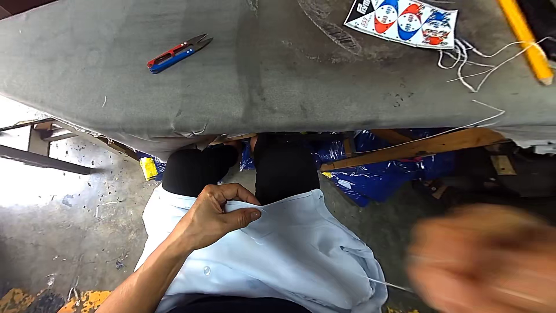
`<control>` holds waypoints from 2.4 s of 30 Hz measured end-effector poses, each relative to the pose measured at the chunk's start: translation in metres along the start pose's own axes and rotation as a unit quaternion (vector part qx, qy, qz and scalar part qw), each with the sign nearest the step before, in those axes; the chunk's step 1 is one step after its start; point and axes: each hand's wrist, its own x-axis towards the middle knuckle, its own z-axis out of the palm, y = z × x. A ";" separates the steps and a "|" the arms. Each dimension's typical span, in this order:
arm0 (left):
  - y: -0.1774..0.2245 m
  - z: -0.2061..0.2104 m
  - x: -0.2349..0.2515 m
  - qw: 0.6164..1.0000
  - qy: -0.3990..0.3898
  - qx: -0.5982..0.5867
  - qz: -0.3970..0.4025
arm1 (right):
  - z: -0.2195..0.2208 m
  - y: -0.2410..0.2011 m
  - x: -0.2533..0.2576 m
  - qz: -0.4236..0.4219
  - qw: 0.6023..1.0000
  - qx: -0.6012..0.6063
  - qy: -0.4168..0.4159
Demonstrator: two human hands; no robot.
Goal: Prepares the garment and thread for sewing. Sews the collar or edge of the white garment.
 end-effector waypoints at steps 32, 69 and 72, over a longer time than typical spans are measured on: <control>-0.005 -0.002 -0.001 0.998 -0.006 -0.053 -0.026 | 0.061 0.093 0.015 0.015 0.960 -0.269 -0.072; -0.004 -0.005 -0.003 0.998 -0.014 -0.057 -0.008 | 0.061 0.095 0.025 0.017 0.955 -0.278 -0.100; -0.003 -0.006 -0.003 0.998 -0.018 -0.056 -0.003 | 0.060 0.095 0.027 0.016 0.960 -0.258 -0.105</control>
